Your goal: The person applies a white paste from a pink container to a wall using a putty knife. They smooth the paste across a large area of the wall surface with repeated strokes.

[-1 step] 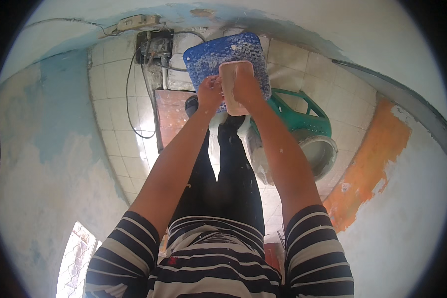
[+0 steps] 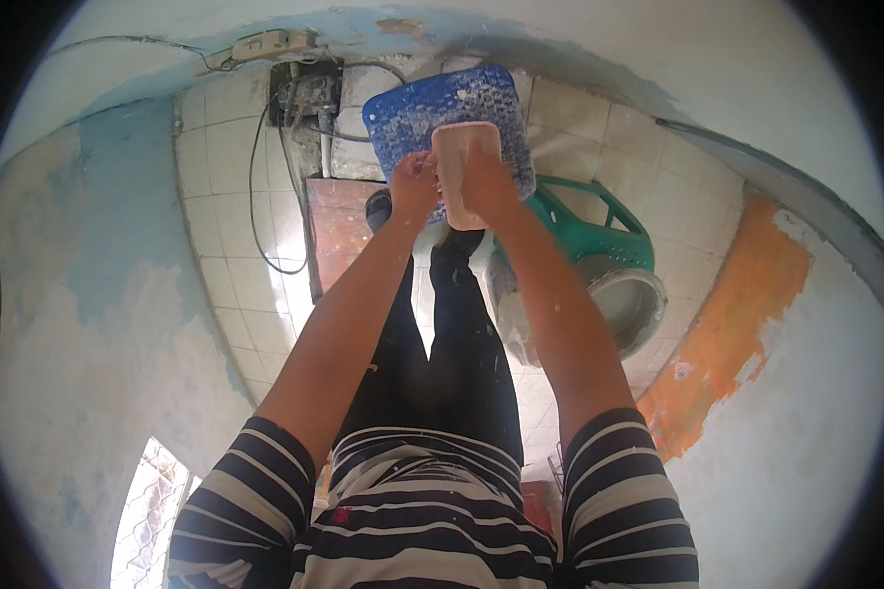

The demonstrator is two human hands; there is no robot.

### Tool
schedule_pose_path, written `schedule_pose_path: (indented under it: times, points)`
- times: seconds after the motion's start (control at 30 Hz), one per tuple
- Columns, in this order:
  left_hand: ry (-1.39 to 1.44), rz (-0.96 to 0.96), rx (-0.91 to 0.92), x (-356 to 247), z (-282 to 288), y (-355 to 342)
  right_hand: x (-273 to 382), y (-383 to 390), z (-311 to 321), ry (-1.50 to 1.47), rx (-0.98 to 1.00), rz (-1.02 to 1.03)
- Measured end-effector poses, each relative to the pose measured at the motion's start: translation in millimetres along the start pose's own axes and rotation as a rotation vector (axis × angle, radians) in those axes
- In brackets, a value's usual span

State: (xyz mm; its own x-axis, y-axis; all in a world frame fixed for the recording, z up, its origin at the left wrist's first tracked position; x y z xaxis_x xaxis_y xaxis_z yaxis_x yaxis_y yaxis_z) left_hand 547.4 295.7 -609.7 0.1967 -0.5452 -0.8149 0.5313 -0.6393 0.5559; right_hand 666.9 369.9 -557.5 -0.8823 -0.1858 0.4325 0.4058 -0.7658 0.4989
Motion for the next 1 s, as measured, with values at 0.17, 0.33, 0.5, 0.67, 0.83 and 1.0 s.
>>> schedule_pose_path:
  times: [0.17,0.33,0.5,0.67,0.83,1.0]
  points:
    - [-0.17,0.036,-0.007,-24,-2,16,-19,-2,2,0.031,0.069,-0.049]
    - [-0.168,-0.08,-0.086,-27,-7,19,-19,-12,20,0.035,-0.092,-0.071]
    - [-0.169,-0.067,-0.13,-28,-13,20,-28,2,11,0.186,0.223,0.016]
    - [-0.211,-0.058,-0.121,-30,-12,21,-21,-3,18,0.074,-0.003,-0.059]
    - [-0.199,-0.062,-0.13,-34,-17,23,-24,-10,34,0.037,-0.146,-0.053]
    - [-0.243,-0.103,-0.049,-36,-21,25,-38,12,6,0.008,-0.215,0.198]
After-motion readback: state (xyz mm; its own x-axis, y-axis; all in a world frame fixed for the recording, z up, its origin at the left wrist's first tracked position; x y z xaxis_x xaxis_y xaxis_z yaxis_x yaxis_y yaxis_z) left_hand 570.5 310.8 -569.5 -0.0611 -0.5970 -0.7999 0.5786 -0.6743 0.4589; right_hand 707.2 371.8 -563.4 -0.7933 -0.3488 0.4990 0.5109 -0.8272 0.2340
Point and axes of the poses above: each hand's wrist, its own y-axis away from the middle knuckle, its own z-axis out of the back of the hand, x = y × z, the point moved 1 cm from there along -y, towards the middle knuckle, and after that the axes turned 5 degrees about y, right-handed, at the moved point
